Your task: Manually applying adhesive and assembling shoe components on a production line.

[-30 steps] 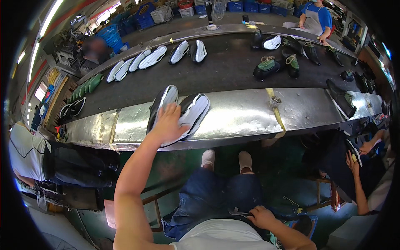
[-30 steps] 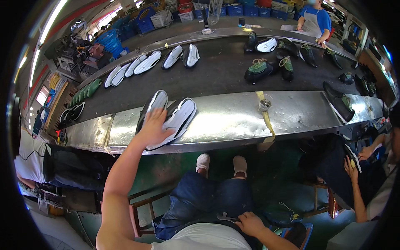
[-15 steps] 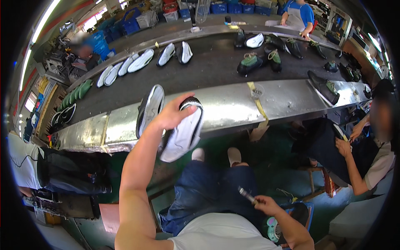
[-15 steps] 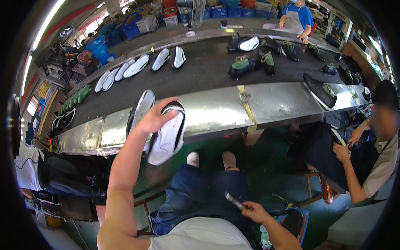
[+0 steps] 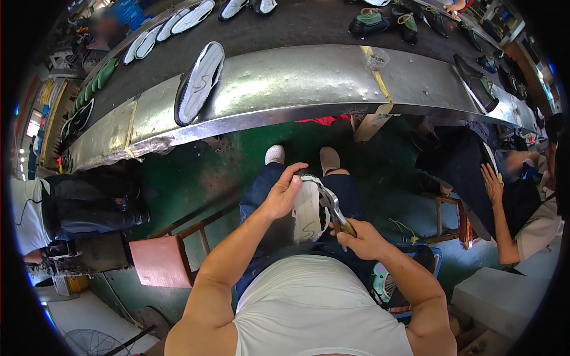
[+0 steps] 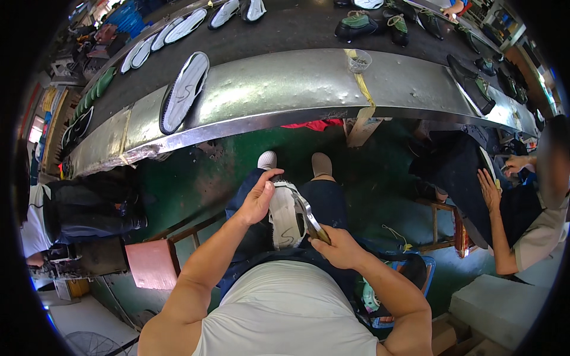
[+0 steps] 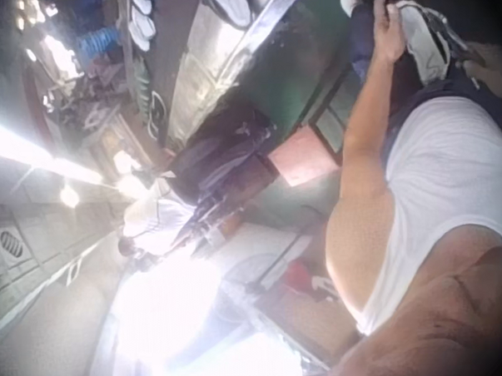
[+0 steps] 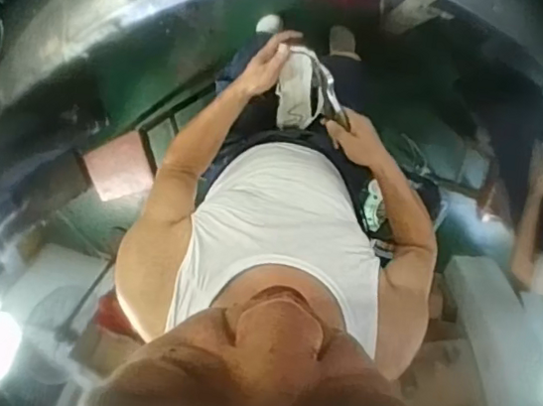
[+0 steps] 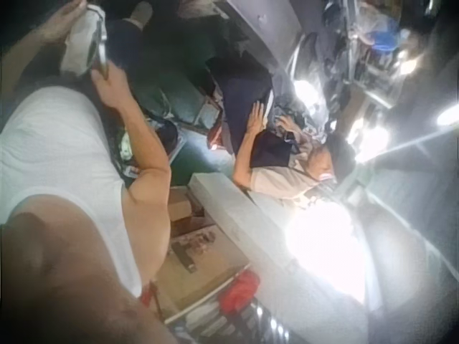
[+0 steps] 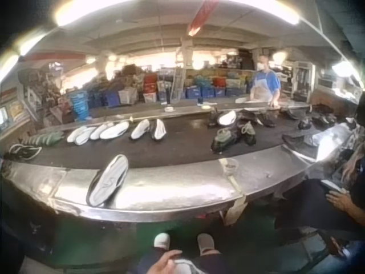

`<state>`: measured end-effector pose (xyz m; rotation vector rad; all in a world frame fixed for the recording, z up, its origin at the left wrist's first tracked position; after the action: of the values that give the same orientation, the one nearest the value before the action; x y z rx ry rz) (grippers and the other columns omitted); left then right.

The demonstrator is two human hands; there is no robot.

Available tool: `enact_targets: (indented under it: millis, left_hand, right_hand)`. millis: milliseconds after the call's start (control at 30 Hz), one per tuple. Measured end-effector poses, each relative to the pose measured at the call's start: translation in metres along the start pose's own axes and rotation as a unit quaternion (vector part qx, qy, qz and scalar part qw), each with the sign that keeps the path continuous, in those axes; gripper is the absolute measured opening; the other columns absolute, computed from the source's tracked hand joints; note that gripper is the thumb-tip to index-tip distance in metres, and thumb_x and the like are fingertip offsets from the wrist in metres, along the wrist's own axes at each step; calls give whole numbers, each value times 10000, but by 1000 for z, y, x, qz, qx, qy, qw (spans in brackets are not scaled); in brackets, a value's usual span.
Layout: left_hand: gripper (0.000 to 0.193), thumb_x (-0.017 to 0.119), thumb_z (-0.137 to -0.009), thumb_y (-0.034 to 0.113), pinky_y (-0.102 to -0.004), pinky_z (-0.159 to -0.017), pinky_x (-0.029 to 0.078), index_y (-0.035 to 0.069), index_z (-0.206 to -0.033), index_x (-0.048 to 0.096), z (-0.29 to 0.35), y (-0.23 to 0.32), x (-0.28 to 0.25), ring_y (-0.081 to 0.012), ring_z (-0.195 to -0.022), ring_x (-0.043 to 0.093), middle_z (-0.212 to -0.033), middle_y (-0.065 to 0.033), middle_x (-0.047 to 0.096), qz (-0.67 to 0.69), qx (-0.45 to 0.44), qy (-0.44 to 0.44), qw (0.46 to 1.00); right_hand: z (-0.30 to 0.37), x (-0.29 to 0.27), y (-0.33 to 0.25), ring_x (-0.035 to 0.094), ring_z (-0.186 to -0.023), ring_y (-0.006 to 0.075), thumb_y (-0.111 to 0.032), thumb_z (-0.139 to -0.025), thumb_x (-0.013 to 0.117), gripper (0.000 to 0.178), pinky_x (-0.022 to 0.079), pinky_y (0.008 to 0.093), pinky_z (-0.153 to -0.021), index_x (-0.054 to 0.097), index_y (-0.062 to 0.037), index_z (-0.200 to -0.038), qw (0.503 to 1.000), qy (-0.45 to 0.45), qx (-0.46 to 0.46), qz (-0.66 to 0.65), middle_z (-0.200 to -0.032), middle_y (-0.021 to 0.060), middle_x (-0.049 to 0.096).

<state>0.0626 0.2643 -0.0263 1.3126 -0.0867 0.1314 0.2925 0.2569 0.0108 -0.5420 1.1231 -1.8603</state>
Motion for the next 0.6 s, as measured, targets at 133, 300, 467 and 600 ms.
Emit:
enact_targets:
  millis: [133,300,467,600]
  left_hand:
    - [472,542,-1045,233,-301,-1053,395,115,-1476,391,10,13,4,-144,-1169,512,-1227,-49,564,71,53,-42,995]
    - [547,619,-1008,224,-315,-1041,419,116,-1492,390,14,24,-5,-170,-1169,541,-1270,-80,589,-86,37,-38,995]
    - [527,643,-992,195,-292,-1002,443,109,-1467,430,4,-8,-23,-152,-1114,562,-1213,-78,610,-55,38,22,998]
    - [538,664,-972,154,-279,-982,449,106,-1460,442,2,-22,-41,-131,-1086,561,-1197,-61,606,2,34,64,997]
  right_hand:
    - [-20,10,3,591,-788,121,-180,-993,575,288,501,291,-749,610,-2,-1217,998,-12,-26,-58,-912,56,676]
    - [-28,22,-17,636,-893,174,-146,-1035,509,298,551,331,-827,536,27,-1276,956,-88,91,-265,-1074,95,667]
    - [-55,11,-23,672,-833,196,-182,-1021,546,219,556,357,-741,577,3,-1134,996,-57,58,-28,-971,106,675]
    - [-76,5,-39,683,-833,386,-183,-981,585,195,538,445,-729,584,3,-1039,935,86,-168,299,-905,218,668]
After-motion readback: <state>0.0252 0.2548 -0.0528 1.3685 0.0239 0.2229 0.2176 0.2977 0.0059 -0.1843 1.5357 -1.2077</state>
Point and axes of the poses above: each hand's wrist, its own z-axis away from the middle knuckle, its own x-axis out of the palm, y = z × x, the point moved 7 cm from there along -z, towards the middle knuckle
